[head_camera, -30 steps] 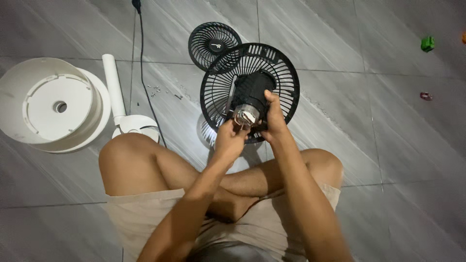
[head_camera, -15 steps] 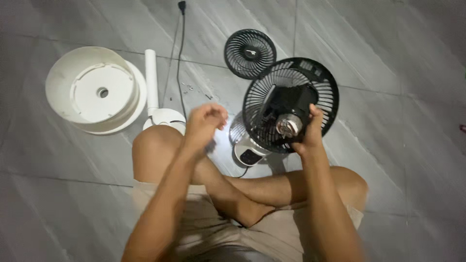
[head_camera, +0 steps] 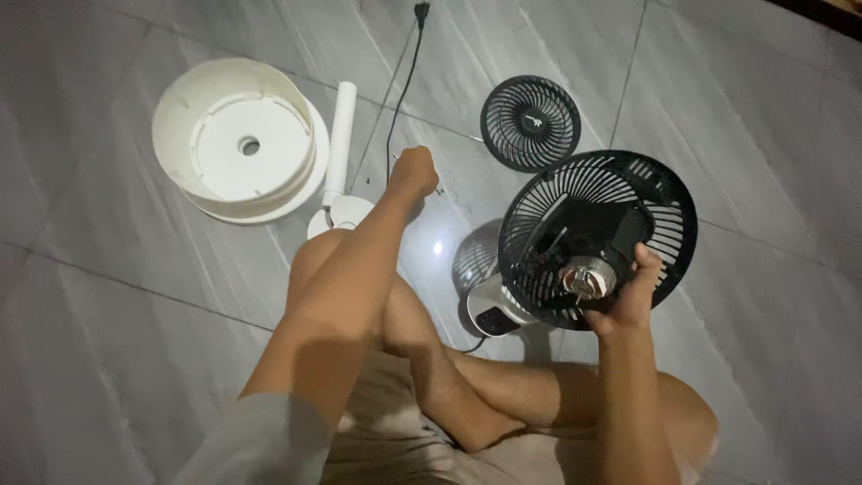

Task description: The person disassembles a small electric fan by removing the front grille, unscrewing the motor housing, and detaching the fan blade and rear grille. Screws and components are placed on the floor as the fan is taken apart.

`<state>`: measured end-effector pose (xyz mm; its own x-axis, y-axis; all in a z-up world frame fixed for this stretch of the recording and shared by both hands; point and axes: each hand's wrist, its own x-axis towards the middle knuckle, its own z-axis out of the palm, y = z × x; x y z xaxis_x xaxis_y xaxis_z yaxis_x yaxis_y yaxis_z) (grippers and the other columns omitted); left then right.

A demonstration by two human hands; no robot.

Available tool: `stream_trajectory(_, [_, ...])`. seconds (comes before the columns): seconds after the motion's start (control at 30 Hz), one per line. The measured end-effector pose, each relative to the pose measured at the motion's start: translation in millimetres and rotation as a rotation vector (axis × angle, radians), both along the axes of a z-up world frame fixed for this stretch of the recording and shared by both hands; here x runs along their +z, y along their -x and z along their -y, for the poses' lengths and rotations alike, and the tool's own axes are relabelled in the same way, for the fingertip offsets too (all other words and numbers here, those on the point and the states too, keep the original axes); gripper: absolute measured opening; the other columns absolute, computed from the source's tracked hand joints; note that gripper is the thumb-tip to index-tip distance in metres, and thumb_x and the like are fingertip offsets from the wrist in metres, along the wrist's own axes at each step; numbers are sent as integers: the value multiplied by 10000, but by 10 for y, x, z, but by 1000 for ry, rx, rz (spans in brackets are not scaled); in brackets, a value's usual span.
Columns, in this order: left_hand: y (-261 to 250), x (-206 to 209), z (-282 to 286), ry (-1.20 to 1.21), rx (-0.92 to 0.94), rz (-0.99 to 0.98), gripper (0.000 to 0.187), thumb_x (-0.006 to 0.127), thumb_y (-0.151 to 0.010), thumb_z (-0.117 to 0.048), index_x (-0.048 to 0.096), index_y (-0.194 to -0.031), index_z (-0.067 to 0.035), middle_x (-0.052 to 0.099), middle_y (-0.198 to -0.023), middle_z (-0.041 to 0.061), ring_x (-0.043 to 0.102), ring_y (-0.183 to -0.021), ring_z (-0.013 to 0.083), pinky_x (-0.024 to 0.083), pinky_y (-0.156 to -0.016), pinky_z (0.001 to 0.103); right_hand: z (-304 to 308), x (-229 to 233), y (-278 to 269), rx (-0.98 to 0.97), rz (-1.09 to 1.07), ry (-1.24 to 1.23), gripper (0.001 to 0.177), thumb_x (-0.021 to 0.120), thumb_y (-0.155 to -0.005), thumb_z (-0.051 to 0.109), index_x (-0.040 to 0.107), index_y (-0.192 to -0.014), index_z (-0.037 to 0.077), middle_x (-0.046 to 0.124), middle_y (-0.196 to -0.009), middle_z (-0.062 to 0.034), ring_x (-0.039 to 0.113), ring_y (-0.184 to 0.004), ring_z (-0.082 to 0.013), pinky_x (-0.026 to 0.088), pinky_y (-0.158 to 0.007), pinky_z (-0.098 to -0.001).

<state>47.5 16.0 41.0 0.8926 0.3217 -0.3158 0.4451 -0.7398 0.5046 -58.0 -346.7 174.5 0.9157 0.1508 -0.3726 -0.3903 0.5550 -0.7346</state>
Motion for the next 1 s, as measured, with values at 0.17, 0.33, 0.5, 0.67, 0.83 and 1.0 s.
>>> stream_trajectory(0.17, [170, 78, 87, -27, -81, 15, 211, 635, -786, 55, 719, -979, 41, 700, -1075, 280, 696, -1030, 429, 584, -846, 478, -30, -5, 16, -6, -24, -16, 601, 563, -962, 524, 629, -1329, 53, 714, -1197, -103, 707, -1033, -273, 581, -929, -435])
stream_trajectory(0.33, [251, 99, 115, -30, -51, 64, 143, 618, -848, 18, 724, -941, 41, 706, -1031, 286, 703, -988, 439, 578, -817, 495, -53, 29, 41, -24, -72, 35, 620, 557, -921, 546, 620, -1323, 78, 710, -1175, -90, 703, -1012, -273, 584, -897, -445])
stream_trajectory(0.5, [241, 5, 54, -48, -60, 24, 155, 599, -825, 48, 724, -914, 39, 710, -1023, 277, 710, -965, 431, 583, -785, 489, -88, 55, 53, -40, -65, 46, 638, 562, -918, 541, 612, -1339, 64, 704, -1196, -100, 705, -1039, -271, 589, -918, -434])
stream_trajectory(0.67, [200, -112, 22, -79, -61, 8, 138, 623, -828, -12, 722, -921, 15, 715, -1014, 264, 713, -962, 424, 585, -795, 490, -103, 60, 72, -13, -36, 16, 634, 565, -927, 532, 606, -1337, 50, 701, -1180, -113, 704, -1009, -279, 580, -885, -448])
stream_trajectory(0.83, [205, -79, 52, -49, -11, 60, 223, 652, -870, -124, 673, -1041, 18, 705, -1065, 258, 698, -1000, 428, 563, -858, 499, -115, 57, 74, 13, -38, -10, 654, 547, -945, 538, 604, -1356, 33, 707, -1195, -128, 707, -1021, -283, 575, -903, -448])
stream_trajectory(1.0, [64, 428, 333, 8, 106, 220, 418, 733, -808, -228, 596, -1148, -27, 676, -1040, 222, 662, -936, 423, 530, -780, 515, -141, 38, 64, 41, -50, -66, 664, 533, -934, 558, 605, -1359, 54, 717, -1217, -119, 706, -1055, -292, 575, -957, -458])
